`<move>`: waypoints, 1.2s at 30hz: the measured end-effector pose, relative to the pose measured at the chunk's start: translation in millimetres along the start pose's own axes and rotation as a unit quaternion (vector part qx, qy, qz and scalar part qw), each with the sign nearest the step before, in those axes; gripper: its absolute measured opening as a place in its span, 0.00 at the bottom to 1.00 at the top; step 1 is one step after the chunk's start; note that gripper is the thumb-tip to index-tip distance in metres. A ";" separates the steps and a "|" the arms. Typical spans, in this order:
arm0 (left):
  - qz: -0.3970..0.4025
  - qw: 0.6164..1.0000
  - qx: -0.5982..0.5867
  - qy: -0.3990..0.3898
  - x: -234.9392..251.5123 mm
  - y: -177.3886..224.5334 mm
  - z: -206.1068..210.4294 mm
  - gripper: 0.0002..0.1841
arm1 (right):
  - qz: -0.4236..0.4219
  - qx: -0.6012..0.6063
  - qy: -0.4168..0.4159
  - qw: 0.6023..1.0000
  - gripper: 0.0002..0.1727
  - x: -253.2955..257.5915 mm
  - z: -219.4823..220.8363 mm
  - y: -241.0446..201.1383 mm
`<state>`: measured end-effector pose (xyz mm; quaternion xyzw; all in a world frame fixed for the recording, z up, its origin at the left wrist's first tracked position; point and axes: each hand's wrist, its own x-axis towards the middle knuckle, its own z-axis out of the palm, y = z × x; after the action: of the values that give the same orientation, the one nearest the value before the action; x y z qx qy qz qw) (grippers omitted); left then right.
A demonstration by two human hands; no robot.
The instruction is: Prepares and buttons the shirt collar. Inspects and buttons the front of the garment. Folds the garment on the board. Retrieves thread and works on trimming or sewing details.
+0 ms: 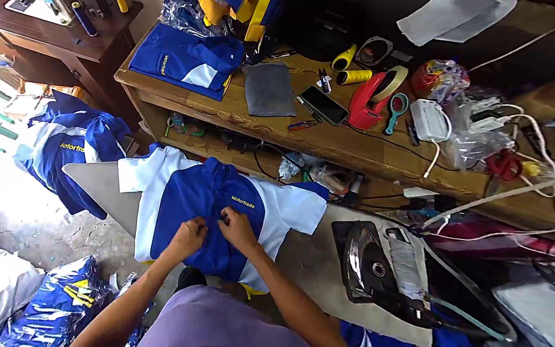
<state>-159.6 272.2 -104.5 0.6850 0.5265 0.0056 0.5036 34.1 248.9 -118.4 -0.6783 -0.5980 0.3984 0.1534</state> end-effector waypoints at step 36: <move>0.067 0.958 -0.234 0.150 6.7 8.3 -3.9 0.07 | 0.053 0.524 -0.036 0.849 0.04 0.3 7.2 -3.1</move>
<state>-152.9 280.2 -100.3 0.5732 0.5326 0.2650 0.5635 26.7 248.0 -120.9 -0.5131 -0.2689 0.6844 0.4428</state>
